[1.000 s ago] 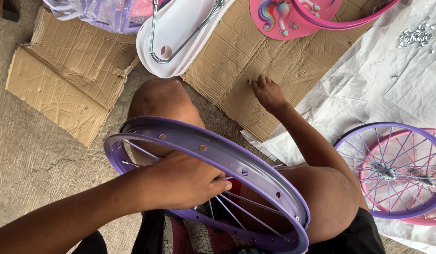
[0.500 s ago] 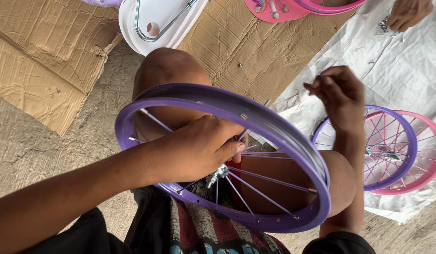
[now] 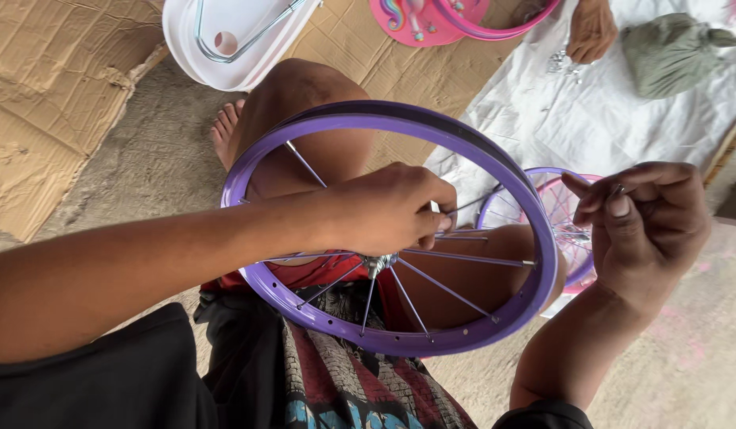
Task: The person assembles a purple bicycle wheel by inserting spokes into the hub and rim, then securing them with nipples. The person works on the wheel while sitting on the floor, handling the spokes and rim by hand.
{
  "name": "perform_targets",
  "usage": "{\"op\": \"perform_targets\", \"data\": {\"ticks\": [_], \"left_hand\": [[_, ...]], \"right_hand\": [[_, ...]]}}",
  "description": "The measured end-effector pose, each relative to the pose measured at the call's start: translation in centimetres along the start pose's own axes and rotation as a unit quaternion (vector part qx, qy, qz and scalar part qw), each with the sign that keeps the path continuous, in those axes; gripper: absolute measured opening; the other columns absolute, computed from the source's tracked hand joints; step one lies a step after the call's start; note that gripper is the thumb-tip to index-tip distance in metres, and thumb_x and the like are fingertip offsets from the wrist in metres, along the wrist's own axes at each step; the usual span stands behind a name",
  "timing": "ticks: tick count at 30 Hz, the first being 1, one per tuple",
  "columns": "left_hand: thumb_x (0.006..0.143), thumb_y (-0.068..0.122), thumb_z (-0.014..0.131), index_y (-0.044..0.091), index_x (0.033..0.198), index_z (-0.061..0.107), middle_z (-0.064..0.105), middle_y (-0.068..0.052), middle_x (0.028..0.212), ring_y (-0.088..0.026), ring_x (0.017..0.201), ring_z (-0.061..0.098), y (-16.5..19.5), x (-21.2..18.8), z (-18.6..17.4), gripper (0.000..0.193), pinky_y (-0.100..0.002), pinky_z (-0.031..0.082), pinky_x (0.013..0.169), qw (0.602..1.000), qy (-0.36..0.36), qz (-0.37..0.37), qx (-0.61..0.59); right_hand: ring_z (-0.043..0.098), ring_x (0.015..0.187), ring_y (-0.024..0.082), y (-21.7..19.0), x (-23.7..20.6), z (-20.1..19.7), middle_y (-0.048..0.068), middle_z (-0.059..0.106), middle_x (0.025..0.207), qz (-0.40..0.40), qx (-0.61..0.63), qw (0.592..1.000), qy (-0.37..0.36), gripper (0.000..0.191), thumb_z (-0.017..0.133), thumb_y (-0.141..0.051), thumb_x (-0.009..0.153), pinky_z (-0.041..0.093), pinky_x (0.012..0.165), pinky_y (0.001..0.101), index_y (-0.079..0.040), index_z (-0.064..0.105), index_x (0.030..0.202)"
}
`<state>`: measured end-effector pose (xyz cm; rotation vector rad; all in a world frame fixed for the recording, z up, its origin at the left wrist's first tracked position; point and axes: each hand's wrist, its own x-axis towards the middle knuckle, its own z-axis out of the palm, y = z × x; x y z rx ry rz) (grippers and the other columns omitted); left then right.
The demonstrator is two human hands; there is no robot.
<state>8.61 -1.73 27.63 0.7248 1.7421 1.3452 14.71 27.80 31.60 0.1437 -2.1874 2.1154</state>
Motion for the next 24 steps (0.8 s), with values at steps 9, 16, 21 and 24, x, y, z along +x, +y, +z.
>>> {"op": "perform_targets", "data": {"ticks": [9,16,21,24], "left_hand": [[0.103,0.014,0.061,0.003,0.108,0.068,0.069,-0.02,0.08,-0.034,0.074,0.069,-0.6,-2.7,4.8,0.015,-0.044,0.05,0.066,0.934,0.293,0.199,-0.052],[0.106,0.013,0.06,0.001,0.113,0.066,0.073,-0.014,0.09,-0.021,0.074,0.072,-0.7,-1.6,6.3,0.015,-0.036,0.054,0.066,0.888,0.336,0.264,-0.169],[0.104,0.012,0.062,0.0,0.11,0.067,0.073,-0.013,0.087,-0.018,0.067,0.069,-0.4,-0.8,6.4,0.015,-0.034,0.052,0.06,0.887,0.341,0.257,-0.173],[0.104,0.011,0.061,0.0,0.109,0.067,0.073,-0.012,0.088,-0.016,0.071,0.07,-0.4,-0.7,6.6,0.014,-0.032,0.053,0.061,0.867,0.362,0.289,-0.184]], "right_hand": [[0.07,0.086,0.017,-5.0,3.0,5.7,0.022,0.07,0.103,-0.011,-0.266,0.957,-0.115,0.012,0.069,0.012,0.101,0.06,0.083,0.0279,0.013,0.065,0.112],[0.074,0.1,0.016,-6.6,3.3,8.5,0.013,0.071,0.103,-0.026,-0.227,0.962,-0.147,0.018,0.073,0.01,0.09,0.061,0.105,0.0337,0.005,0.063,0.105],[0.073,0.108,0.02,-5.4,3.2,7.9,0.016,0.071,0.11,-0.039,-0.222,0.958,-0.176,0.018,0.073,0.015,0.092,0.059,0.111,0.0376,0.007,0.066,0.106],[0.074,0.108,0.02,-4.5,3.1,7.5,0.017,0.072,0.111,-0.057,-0.193,0.962,-0.185,0.019,0.074,0.017,0.098,0.059,0.111,0.0373,0.008,0.067,0.113]]}}
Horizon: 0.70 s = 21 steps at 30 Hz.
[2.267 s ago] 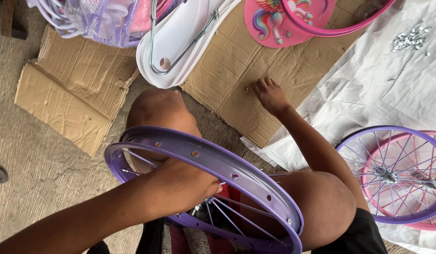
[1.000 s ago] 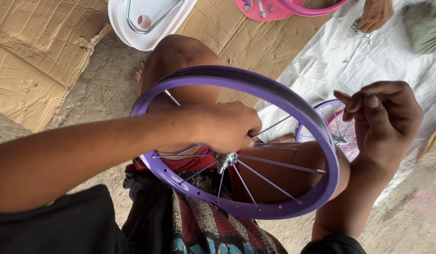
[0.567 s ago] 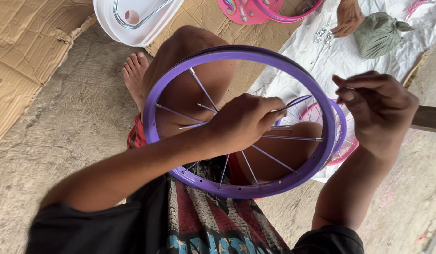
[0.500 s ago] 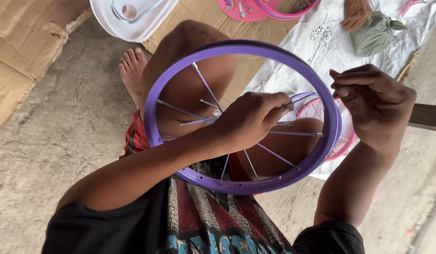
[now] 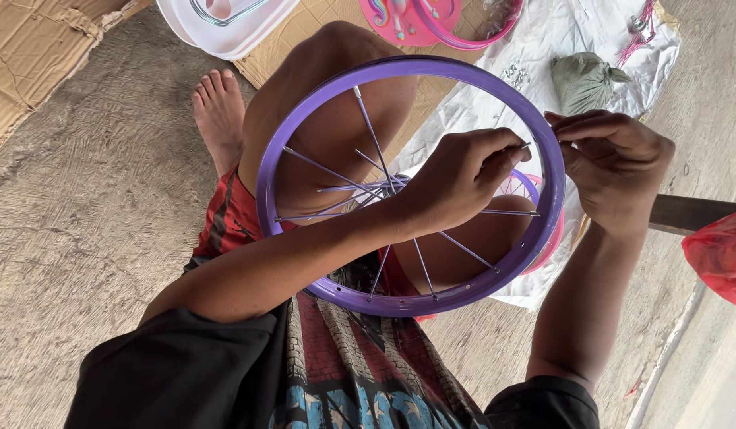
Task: The person assembles a purple bicycle wheel by inserting spokes into the hub and rim, then securing them with nipples. The person works on the wheel while sitting on the floor, handling the spokes and rim by hand.
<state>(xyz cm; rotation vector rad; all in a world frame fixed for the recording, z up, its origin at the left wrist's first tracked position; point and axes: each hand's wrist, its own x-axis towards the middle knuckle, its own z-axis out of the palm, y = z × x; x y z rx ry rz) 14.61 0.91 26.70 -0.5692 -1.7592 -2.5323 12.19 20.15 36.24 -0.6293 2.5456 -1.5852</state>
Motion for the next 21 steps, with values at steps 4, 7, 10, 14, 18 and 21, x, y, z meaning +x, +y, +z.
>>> {"op": "perform_targets", "data": {"ticks": [4,7,10,14,18,21], "left_hand": [[0.105,0.012,0.06,0.001,0.11,0.064,0.067,-0.01,0.074,-0.016,0.063,0.064,0.0,0.0,0.1,0.013,-0.033,0.048,0.057,0.998,0.008,-0.067,-0.004],[0.105,0.013,0.06,0.002,0.113,0.058,0.065,-0.007,0.075,-0.013,0.065,0.065,-0.2,0.1,-0.1,0.013,-0.031,0.049,0.059,0.998,0.032,-0.044,-0.014],[0.106,0.011,0.06,0.003,0.11,0.057,0.064,-0.007,0.077,-0.013,0.067,0.063,-0.4,0.0,0.1,0.01,-0.032,0.049,0.061,0.999,0.033,-0.03,-0.021],[0.105,0.01,0.059,0.002,0.108,0.056,0.065,-0.007,0.081,-0.013,0.07,0.064,-0.5,0.1,0.6,0.009,-0.032,0.051,0.064,0.999,0.03,-0.014,-0.034],[0.104,0.01,0.059,0.001,0.11,0.055,0.067,-0.007,0.08,-0.012,0.071,0.068,-0.2,0.1,1.0,0.011,-0.033,0.054,0.065,0.997,0.011,-0.034,-0.065],[0.104,0.009,0.058,0.001,0.111,0.056,0.068,-0.009,0.085,-0.015,0.071,0.069,0.0,0.2,1.1,0.011,-0.034,0.056,0.064,0.995,0.003,-0.067,-0.073]], "right_hand": [[0.074,0.103,0.017,1.2,0.4,0.2,0.015,0.073,0.107,-0.015,0.05,0.999,0.012,0.015,0.075,0.013,0.097,0.06,0.112,0.0373,0.005,0.068,0.107],[0.074,0.1,0.018,1.8,0.9,0.0,0.016,0.074,0.103,-0.025,0.04,0.999,0.006,0.012,0.076,0.01,0.093,0.06,0.108,0.0369,0.006,0.069,0.102],[0.074,0.099,0.018,2.2,1.0,-0.5,0.019,0.074,0.105,-0.052,0.033,0.998,-0.027,0.013,0.08,0.01,0.1,0.062,0.101,0.0329,0.008,0.068,0.106],[0.074,0.089,0.017,3.4,0.3,-1.0,0.019,0.075,0.1,-0.054,0.024,0.998,-0.004,0.015,0.081,0.005,0.091,0.06,0.084,0.0257,0.006,0.068,0.098],[0.073,0.086,0.017,5.4,-0.5,-1.2,0.019,0.075,0.097,-0.07,0.067,0.995,0.014,0.013,0.083,0.006,0.097,0.058,0.08,0.023,0.006,0.07,0.097],[0.074,0.083,0.017,6.4,-0.8,-1.6,0.019,0.076,0.095,-0.082,0.077,0.994,0.01,0.012,0.083,0.005,0.1,0.058,0.079,0.023,0.005,0.07,0.1]]}}
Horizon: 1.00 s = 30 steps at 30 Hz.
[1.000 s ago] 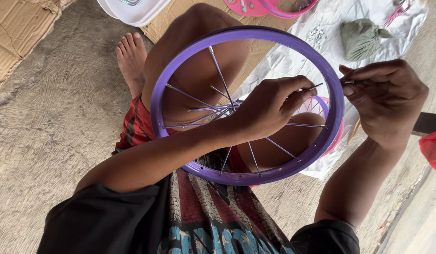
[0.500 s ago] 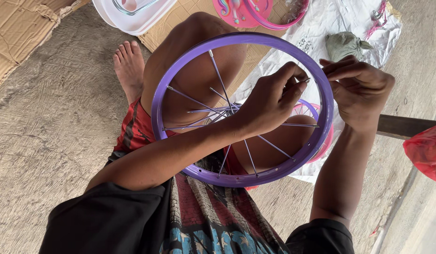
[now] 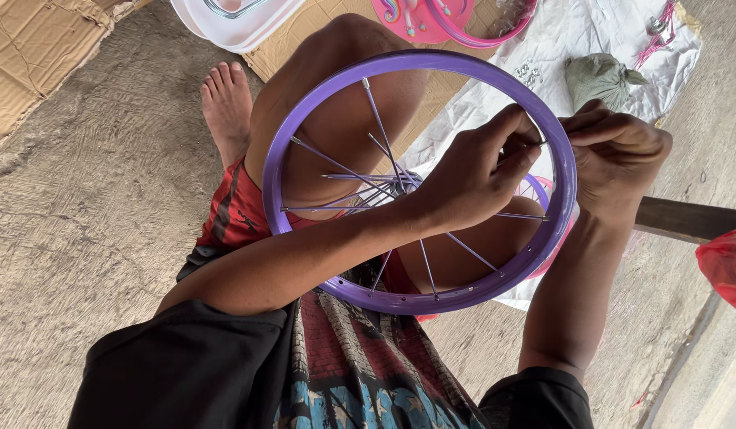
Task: The person assembles a purple bicycle wheel by inserting spokes into the hub and rim, then securing them with nipples. The person works on the wheel while sitting on the floor, handling the spokes and rim by hand.
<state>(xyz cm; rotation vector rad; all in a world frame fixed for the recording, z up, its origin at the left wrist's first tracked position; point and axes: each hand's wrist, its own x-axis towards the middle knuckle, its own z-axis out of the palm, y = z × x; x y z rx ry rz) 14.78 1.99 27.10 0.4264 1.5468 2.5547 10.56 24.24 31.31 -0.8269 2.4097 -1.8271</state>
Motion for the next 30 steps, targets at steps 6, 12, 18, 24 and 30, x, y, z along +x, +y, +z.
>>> {"op": "perform_targets", "data": {"ticks": [6,12,18,24,30], "left_hand": [[0.104,0.007,0.059,0.001,0.113,0.057,0.071,-0.01,0.094,-0.017,0.084,0.073,-0.1,0.0,0.0,0.011,-0.033,0.06,0.075,0.998,0.022,0.051,0.023],[0.103,0.009,0.061,0.0,0.107,0.058,0.07,-0.009,0.085,-0.017,0.075,0.073,-0.3,-0.1,0.2,0.011,-0.033,0.059,0.069,1.0,0.021,0.008,0.003],[0.103,0.009,0.061,0.001,0.106,0.058,0.071,-0.009,0.083,-0.015,0.077,0.073,-0.7,0.0,-0.1,0.01,-0.032,0.058,0.07,0.999,0.032,0.026,0.013],[0.102,0.008,0.063,0.001,0.106,0.058,0.068,-0.007,0.084,-0.015,0.076,0.069,-0.7,-0.1,0.0,0.01,-0.032,0.056,0.069,0.997,0.044,0.053,0.023],[0.102,0.008,0.063,0.002,0.105,0.057,0.066,-0.006,0.079,-0.014,0.07,0.065,-0.3,-0.3,-0.1,0.008,-0.032,0.051,0.062,0.999,0.021,0.018,0.021]], "right_hand": [[0.071,0.079,0.016,0.6,-0.4,0.1,0.018,0.075,0.092,-0.008,-0.009,1.0,0.019,0.015,0.084,0.004,0.1,0.054,0.076,0.0218,0.005,0.07,0.097],[0.069,0.076,0.016,0.4,0.1,-0.5,0.019,0.075,0.092,0.005,0.016,1.0,-0.012,0.013,0.085,0.003,0.098,0.052,0.07,0.0215,0.006,0.072,0.098],[0.07,0.072,0.016,-0.8,1.1,0.1,0.017,0.074,0.089,0.012,-0.03,0.999,-0.01,0.014,0.083,0.003,0.085,0.052,0.067,0.0232,0.002,0.071,0.092],[0.071,0.078,0.016,-2.5,1.5,1.4,0.017,0.074,0.096,0.067,-0.044,0.997,0.008,0.014,0.082,0.002,0.089,0.056,0.068,0.0213,0.004,0.07,0.094],[0.073,0.083,0.016,-2.1,1.5,1.4,0.017,0.073,0.099,0.024,-0.047,0.999,-0.014,0.02,0.083,-0.01,0.094,0.058,0.072,0.0213,0.003,0.07,0.102]]}}
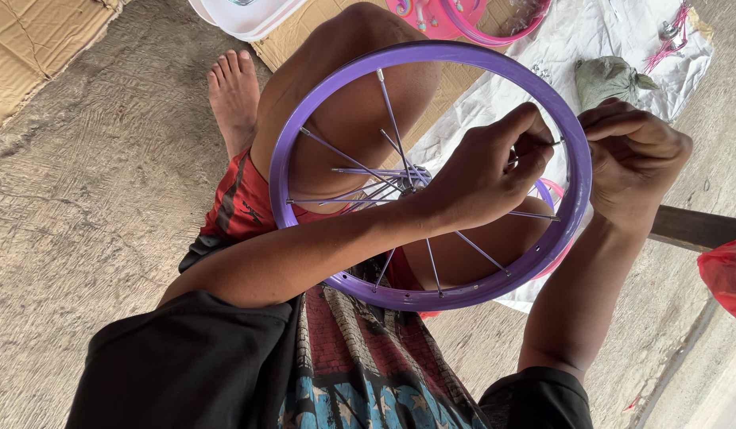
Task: The person assembles a purple bicycle wheel by inserting spokes into the hub and rim, then securing them with nipples. The person works on the wheel while sitting on the floor, handling the spokes and rim by hand.
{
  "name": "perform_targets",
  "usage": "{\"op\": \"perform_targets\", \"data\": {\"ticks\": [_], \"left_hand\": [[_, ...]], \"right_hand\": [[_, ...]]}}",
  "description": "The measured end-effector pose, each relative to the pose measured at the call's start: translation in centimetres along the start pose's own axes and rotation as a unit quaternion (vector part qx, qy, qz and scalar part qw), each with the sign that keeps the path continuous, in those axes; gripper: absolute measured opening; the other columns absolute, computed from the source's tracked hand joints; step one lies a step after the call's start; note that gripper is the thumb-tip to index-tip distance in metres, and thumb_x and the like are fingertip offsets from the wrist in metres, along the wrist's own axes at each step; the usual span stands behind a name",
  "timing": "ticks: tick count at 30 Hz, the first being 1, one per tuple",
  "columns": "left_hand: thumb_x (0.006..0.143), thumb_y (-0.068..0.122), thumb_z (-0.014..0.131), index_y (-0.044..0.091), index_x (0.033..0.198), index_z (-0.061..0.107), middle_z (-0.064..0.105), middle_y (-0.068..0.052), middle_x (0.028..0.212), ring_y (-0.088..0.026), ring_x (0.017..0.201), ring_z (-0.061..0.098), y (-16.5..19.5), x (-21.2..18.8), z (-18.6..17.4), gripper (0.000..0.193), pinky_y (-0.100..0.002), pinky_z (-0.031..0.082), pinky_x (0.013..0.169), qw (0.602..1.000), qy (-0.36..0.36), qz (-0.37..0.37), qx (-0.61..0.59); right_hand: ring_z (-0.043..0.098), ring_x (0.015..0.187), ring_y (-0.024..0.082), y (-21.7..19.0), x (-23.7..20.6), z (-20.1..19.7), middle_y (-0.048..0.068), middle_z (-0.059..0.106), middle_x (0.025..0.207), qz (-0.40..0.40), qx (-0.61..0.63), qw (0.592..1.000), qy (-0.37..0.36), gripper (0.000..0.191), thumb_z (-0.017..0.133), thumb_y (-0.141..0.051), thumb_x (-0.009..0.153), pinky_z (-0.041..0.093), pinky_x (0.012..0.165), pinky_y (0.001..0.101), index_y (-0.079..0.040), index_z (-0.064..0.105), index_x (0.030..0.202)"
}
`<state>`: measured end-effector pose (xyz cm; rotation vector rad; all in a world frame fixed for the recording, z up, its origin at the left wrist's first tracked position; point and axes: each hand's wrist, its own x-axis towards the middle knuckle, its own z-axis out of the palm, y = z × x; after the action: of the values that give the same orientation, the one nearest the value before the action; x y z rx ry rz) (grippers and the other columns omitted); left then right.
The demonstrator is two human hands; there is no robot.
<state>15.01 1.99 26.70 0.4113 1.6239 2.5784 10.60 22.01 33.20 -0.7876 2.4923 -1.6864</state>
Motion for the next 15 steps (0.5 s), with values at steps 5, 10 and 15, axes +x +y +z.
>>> {"op": "perform_targets", "data": {"ticks": [5,10,15], "left_hand": [[0.103,0.007,0.062,0.002,0.105,0.056,0.067,-0.007,0.083,-0.014,0.076,0.068,0.01,-0.04,0.02,0.008,-0.032,0.053,0.068,1.0,0.011,0.022,0.0],[0.103,0.007,0.061,0.003,0.106,0.056,0.068,-0.006,0.086,-0.013,0.08,0.071,-0.09,0.03,0.12,0.008,-0.032,0.057,0.072,0.999,0.017,0.041,-0.003],[0.102,0.006,0.061,0.003,0.106,0.055,0.068,-0.006,0.086,-0.012,0.08,0.071,-0.07,0.12,0.18,0.008,-0.031,0.057,0.07,0.999,0.012,0.038,-0.01]], "right_hand": [[0.074,0.084,0.016,0.39,-0.4,-0.46,0.017,0.074,0.1,0.003,0.007,1.0,-0.002,0.023,0.083,-0.013,0.095,0.06,0.073,0.0217,0.004,0.069,0.103],[0.075,0.087,0.019,0.38,-0.13,-0.81,0.02,0.074,0.101,-0.006,-0.02,0.999,-0.028,0.019,0.082,-0.007,0.103,0.062,0.075,0.0231,0.007,0.069,0.104],[0.075,0.088,0.017,-0.45,0.13,-0.46,0.019,0.073,0.106,0.015,-0.022,0.999,-0.018,0.017,0.079,-0.007,0.1,0.062,0.077,0.0236,0.006,0.068,0.105]]}}
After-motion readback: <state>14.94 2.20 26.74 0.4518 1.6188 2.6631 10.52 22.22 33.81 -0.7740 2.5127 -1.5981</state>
